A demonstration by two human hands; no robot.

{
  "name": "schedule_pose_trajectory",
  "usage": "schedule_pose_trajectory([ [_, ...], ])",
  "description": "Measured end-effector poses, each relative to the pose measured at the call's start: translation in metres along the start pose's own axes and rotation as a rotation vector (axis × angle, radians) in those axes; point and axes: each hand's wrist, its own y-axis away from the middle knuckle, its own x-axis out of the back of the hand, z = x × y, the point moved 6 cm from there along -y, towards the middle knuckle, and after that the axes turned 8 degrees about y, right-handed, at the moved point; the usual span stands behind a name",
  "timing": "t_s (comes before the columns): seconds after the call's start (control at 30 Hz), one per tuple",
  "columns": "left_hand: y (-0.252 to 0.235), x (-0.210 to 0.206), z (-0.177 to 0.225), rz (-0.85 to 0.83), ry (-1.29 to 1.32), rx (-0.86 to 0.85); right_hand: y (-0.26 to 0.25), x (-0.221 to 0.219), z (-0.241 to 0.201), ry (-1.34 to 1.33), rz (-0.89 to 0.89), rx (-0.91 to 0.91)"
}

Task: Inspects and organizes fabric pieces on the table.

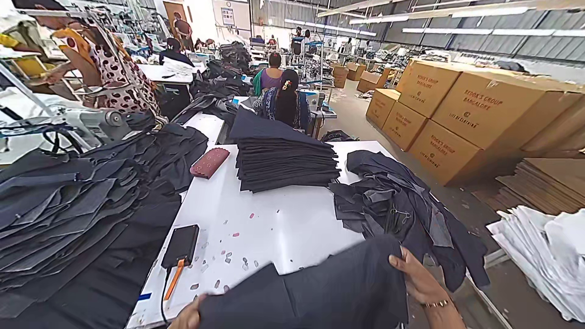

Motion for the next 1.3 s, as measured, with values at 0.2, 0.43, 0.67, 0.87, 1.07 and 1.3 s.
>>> schedule_pose_trajectory([
  [0.2, -0.024, -0.061, -0.061, 0.252, 0.249, 0.006, -0.024, -0.025, -0.034, 0.174, 0.161, -0.061],
  [0.43, -0.058, -0.077, 0.081, 0.146, 0.155, -0.312, -0.019, 0.005, -0.118, -0.058, 0.215, 0.234],
  [0.67, -0.089, -0.034, 0.135, 0.3, -0.258, -0.319, -0.032, 0.023, -0.118, 0.162, 0.282, 0.202],
  [0.87, -0.087, 0.0, 0.173, 0.24, -0.203, -0.602, -0.025, 0.014, -0.143, -0.09, 0.177, 0.326],
  [1.07, -0.053, -0.013, 0.205, 0.178, -0.113, -0.641, 0.001, 0.024, -0.169, -0.049, 0.062, 0.492],
  [1.3, -0.044, -0.102, 0.222, -0.295, -0.837, -0.317, 0.021, 0.055, -0.183, 1.056, 0.149, 0.538],
])
